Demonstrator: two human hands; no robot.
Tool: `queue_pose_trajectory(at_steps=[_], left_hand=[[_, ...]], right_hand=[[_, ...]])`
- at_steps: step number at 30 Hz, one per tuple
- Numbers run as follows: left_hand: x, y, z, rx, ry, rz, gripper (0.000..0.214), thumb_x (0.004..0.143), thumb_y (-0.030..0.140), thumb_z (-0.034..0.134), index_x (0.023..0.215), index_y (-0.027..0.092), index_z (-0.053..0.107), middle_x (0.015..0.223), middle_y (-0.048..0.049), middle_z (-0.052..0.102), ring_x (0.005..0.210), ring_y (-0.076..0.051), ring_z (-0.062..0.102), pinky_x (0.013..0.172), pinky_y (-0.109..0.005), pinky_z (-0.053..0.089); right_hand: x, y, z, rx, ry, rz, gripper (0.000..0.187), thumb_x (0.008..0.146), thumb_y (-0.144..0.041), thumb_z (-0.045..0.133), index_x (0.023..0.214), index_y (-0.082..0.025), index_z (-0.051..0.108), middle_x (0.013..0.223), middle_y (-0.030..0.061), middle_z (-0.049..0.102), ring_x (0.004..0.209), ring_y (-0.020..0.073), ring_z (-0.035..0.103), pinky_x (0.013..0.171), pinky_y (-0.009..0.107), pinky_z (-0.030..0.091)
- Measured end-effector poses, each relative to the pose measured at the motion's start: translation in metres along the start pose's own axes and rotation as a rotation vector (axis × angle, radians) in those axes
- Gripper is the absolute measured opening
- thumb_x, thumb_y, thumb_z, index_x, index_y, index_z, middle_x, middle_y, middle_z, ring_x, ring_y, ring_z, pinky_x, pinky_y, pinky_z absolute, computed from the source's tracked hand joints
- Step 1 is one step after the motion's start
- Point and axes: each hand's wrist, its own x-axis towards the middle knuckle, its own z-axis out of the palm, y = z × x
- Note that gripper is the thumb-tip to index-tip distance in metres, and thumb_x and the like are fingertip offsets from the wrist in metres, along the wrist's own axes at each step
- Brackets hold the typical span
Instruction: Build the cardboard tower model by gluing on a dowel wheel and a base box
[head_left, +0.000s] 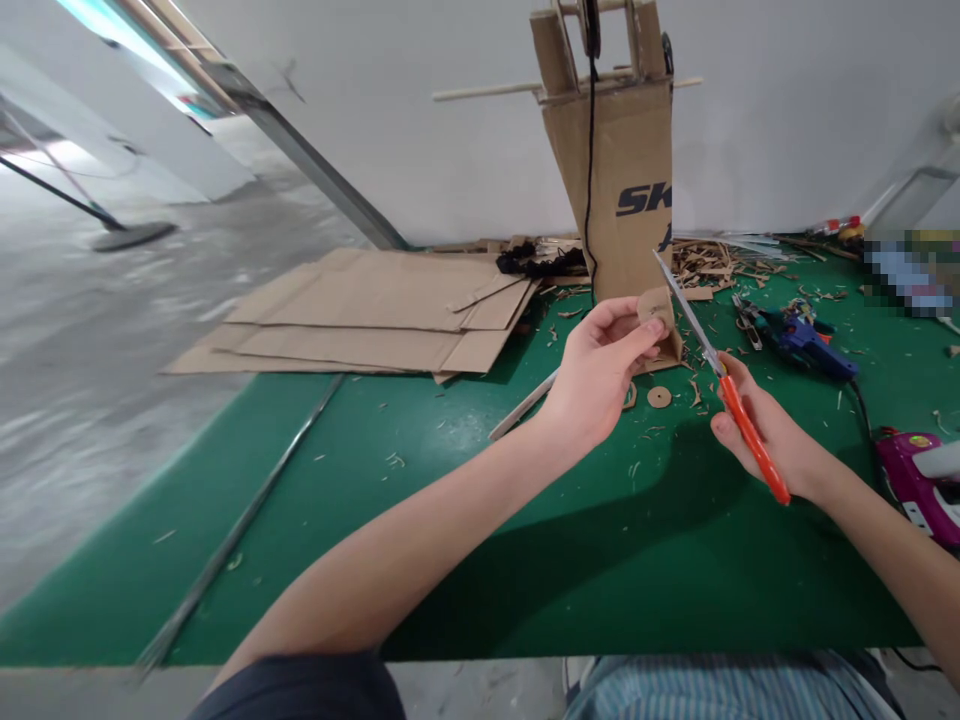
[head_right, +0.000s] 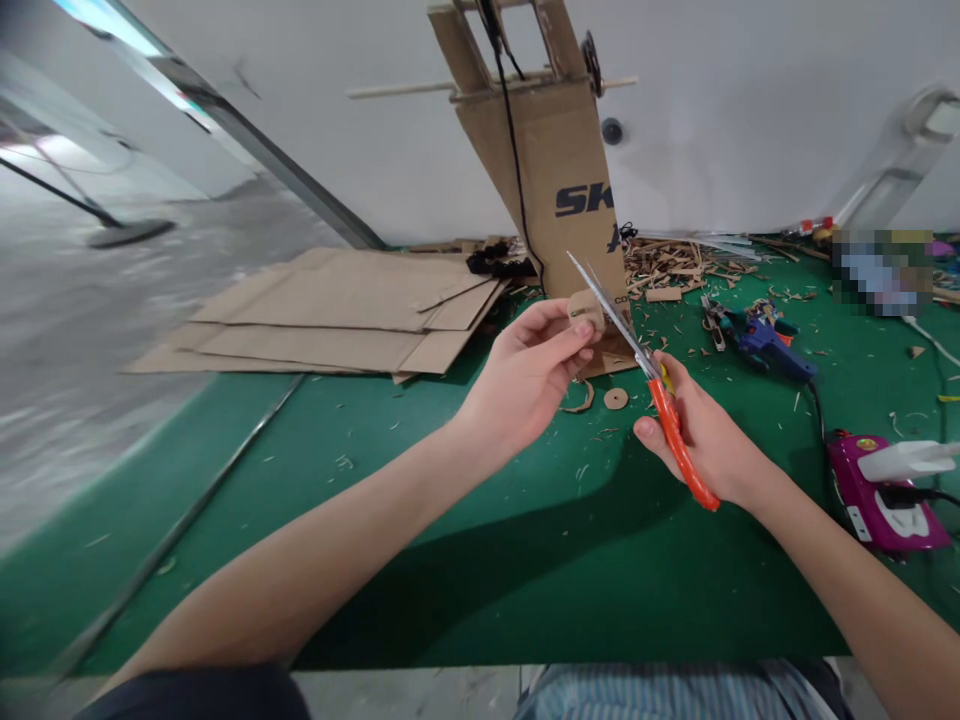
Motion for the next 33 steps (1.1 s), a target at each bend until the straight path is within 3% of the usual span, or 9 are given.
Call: queue_pose_trajectory(at_steps=[6,19,33], left_hand=[[0.0,0.002,0.0,-0.026,-0.021,-0.02,0.012,0.074,0.014,0.078,0.077,0.016,0.066,0.075,0.001,0.071,0.069,-0.008,0.066,0.068,-0.021,0.052],[-0.003,0.0,0.0,0.032,-0.043,-0.061,0.02,0.071,0.023,0.084,0.071,0.017,0.064,0.073,0.0003,0.07,0.074,-0.012,0.07,0.065,-0.022,0.052],[-0.004,0.004,0.0,0.034,-0.045,-0.061,0.021,0.069,0.024,0.087,0.07,0.016,0.067,0.071,0.0003,0.072,0.071,-0.011,0.071,0.07,-0.023,0.056]], right_hand=[[-0.001,-0.004,-0.001,-0.05,-0.021,0.015,0.078,0.096,-0.062,0.046,0.154,-0.017,0.019,0.081,0.0001,0.055,0.069,0.0189,0.053,0.071,0.039,0.05],[-0.001,-0.007,-0.005,-0.002,-0.042,-0.015,0.071,0.097,-0.061,0.047,0.152,-0.021,0.026,0.077,-0.0023,0.047,0.061,0.0152,0.044,0.06,0.032,0.044],[-0.001,0.005,-0.006,-0.057,-0.06,-0.001,0.066,0.098,-0.057,0.047,0.151,-0.023,0.026,0.085,0.0001,0.05,0.064,0.0145,0.045,0.062,0.032,0.047]])
